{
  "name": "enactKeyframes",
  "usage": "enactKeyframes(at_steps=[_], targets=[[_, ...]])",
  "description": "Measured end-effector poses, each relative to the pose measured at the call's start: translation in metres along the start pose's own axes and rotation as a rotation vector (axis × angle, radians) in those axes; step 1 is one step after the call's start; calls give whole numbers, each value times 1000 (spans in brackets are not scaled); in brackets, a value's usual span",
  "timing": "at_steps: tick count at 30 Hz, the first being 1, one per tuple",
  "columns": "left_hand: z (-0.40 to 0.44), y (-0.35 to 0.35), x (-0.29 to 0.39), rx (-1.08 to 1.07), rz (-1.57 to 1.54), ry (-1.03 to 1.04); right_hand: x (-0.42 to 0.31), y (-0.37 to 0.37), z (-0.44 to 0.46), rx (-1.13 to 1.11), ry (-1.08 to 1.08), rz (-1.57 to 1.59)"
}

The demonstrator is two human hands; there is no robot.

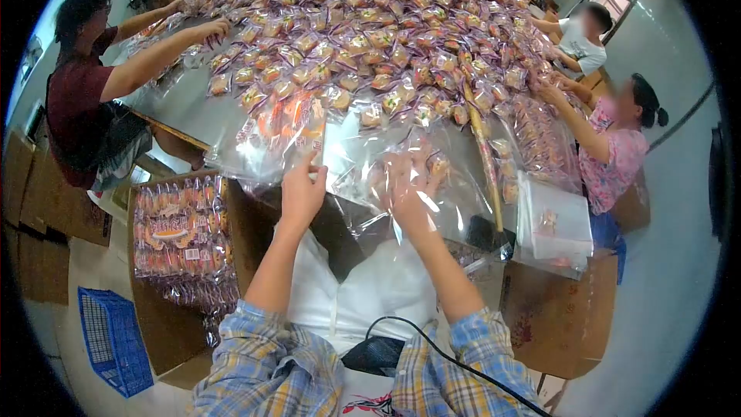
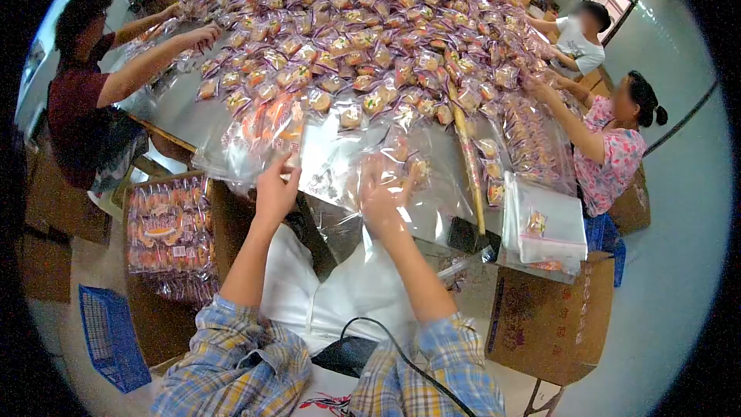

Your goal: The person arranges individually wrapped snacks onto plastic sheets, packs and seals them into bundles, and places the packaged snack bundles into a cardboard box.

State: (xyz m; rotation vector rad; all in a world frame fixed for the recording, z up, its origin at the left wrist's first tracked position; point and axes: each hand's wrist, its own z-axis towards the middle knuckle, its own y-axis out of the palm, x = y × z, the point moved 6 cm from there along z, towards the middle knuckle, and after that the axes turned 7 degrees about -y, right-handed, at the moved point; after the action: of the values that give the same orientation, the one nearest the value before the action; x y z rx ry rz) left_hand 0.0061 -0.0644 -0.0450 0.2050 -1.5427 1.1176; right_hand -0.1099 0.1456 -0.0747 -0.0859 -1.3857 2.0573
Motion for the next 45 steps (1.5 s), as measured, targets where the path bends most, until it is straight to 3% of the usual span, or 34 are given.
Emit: enactKeyframes(at_steps=[1, 2, 3, 6, 9, 13, 19, 23, 24, 26, 28, 32, 34, 36, 39, 40, 43, 45], targets=[[3, 4, 4, -10, 51, 54, -5, -9, 1, 36, -41, 79], [3, 12, 3, -26, 106, 102, -8, -8, -6, -119, -71, 263], [-1, 20, 0, -48, 165, 147, -11, -7, -15, -122, -114, 279], [-3, 38, -14, -149, 173, -19, -5, -2, -33, -5, -245, 293], [4, 55, -35, -166, 102, -63, 14, -5, -41, -171, -382, 313], [11, 67, -32, -269, 84, -144, 33, 2, -49, 26, -556, 291], [11, 61, -35, -434, 147, -88, 37, -3, -56, -108, -473, 401], [28, 33, -38, -577, 150, -222, 46, 1, -57, -68, -484, 351], [31, 28, -38, -564, 125, -262, 48, -6, -53, -79, -473, 402], [27, 14, -31, -314, 320, -75, 53, -15, -49, -63, -457, 477], [4, 4, -8, -139, 509, 25, 63, -12, -46, 78, -316, 495], [-79, 16, 38, -33, 81, 335, 78, -44, -43, 137, 229, 531], [-131, 31, 66, -68, -39, 521, 83, -32, -53, 103, 285, 650], [-167, 42, 98, -29, -87, 536, 85, -30, -57, 107, 296, 693], [-174, 51, 138, 40, 52, 468, 79, -21, -65, 94, 599, 1234], [-174, 57, 140, 17, 87, 479, 74, -16, -64, 229, 574, 1340], [-173, 75, 134, -29, 150, 525, 61, -7, -78, 126, 882, 1970], [-175, 80, 126, -47, 129, 568, 59, 10, -81, 79, 915, 1967]])
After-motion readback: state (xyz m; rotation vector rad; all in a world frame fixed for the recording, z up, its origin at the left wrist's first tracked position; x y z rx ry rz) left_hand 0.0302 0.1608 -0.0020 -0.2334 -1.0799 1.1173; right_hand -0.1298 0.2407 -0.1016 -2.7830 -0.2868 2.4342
